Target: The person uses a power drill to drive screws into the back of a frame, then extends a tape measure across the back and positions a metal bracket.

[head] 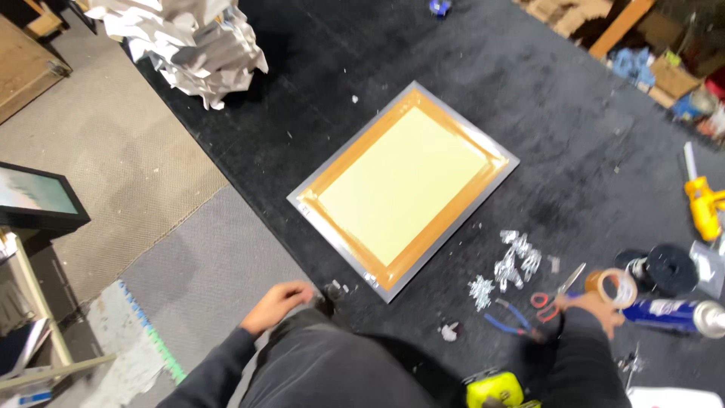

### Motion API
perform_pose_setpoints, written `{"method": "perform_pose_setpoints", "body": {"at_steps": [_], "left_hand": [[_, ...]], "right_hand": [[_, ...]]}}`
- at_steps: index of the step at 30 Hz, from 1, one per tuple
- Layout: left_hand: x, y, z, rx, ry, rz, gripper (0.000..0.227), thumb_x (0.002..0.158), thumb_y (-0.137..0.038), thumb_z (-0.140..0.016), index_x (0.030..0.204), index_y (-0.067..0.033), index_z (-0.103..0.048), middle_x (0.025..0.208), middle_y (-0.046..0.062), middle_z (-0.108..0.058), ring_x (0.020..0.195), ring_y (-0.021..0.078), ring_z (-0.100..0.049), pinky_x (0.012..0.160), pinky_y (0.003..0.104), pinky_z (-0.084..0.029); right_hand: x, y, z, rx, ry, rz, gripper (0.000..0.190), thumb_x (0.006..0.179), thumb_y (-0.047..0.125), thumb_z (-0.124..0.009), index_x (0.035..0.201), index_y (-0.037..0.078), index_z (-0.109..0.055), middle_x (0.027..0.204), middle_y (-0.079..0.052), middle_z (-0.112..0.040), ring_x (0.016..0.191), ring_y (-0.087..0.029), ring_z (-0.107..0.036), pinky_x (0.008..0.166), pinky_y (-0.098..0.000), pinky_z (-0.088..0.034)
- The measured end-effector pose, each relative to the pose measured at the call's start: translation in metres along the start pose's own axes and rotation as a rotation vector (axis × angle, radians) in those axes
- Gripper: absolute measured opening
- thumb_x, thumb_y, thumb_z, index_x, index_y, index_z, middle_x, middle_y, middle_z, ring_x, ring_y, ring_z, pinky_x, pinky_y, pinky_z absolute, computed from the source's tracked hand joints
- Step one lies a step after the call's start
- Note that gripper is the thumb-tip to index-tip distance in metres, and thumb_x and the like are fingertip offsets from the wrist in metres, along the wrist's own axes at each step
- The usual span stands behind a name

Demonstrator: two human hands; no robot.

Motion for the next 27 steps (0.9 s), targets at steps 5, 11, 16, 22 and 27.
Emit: {"method": "perform_pose_setpoints", "body": {"at_steps": [5, 11, 16, 22, 27], "left_hand": [[0.052, -0.101, -0.034, 0.081, 0.031, -0.415, 0.038, 0.098, -0.03, -0.066, 0.129, -0.0092, -0.065, 0.128, 0.004, -0.068, 0.122, 0.0148, -0.062, 0.108, 0.03, -0.044], [0.07, -0.144, -0.113, 0.198, 0.682, -0.43, 0.086, 0.079, -0.047, -0.086, 0.147, -0.0133, -0.045, 0.126, 0.019, -0.063, 0.111, 0.0368, -0.068, 0.1, 0.052, -0.052], [0.112, -0.027, -0.056, 0.23, 0.88, -0.082, 0.057, 0.086, -0.048, -0.078, 0.128, -0.01, -0.068, 0.099, 0.015, -0.071, 0.077, 0.0229, -0.069, 0.069, 0.034, -0.055], [0.162, 0.039, 0.028, -0.154, 0.868, 0.203, 0.048, 0.093, -0.037, -0.075, 0.13, -0.0089, -0.062, 0.114, 0.007, -0.067, 0.102, 0.0185, -0.067, 0.089, 0.038, -0.059], [0.169, 0.04, 0.048, -0.346, 0.997, 0.236, 0.055, 0.092, -0.026, -0.076, 0.137, -0.0043, -0.053, 0.112, 0.011, -0.067, 0.098, 0.0227, -0.074, 0.082, 0.043, -0.066]], "right_hand": [[-0.165, 0.089, 0.124, 0.483, -0.551, 0.579, 0.074, 0.07, 0.054, -0.077, 0.131, 0.012, -0.077, 0.115, -0.018, -0.075, 0.108, -0.038, -0.067, 0.099, -0.0468, -0.045], [-0.444, 0.238, 0.069, 0.648, -0.094, 1.184, 0.067, 0.062, 0.037, -0.08, 0.122, 0.015, -0.061, 0.105, -0.01, -0.07, 0.101, -0.034, -0.069, 0.089, -0.0476, -0.052], [-0.439, 0.271, -0.054, 0.998, 0.301, 0.998, 0.092, 0.069, 0.031, -0.095, 0.143, 0.007, -0.045, 0.127, -0.026, -0.057, 0.109, -0.05, -0.065, 0.089, -0.0558, -0.06], [-0.398, 0.272, -0.148, 0.727, -0.192, 0.746, 0.015, 0.095, 0.023, -0.07, 0.108, 0.015, -0.067, 0.109, -0.006, -0.058, 0.103, -0.029, -0.066, 0.09, -0.0411, -0.057], [-0.367, 0.298, -0.121, 0.842, -0.362, 0.663, 0.01, 0.106, 0.011, -0.056, 0.103, 0.017, -0.064, 0.097, -0.001, -0.053, 0.089, -0.027, -0.063, 0.087, -0.0359, -0.052]]}}
Point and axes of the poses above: each hand's wrist, its own x-axis towards the middle knuckle, its own z-axis out of the back of the hand, y = z × x, the point moved 9 cm from there along x, towards the middle knuckle
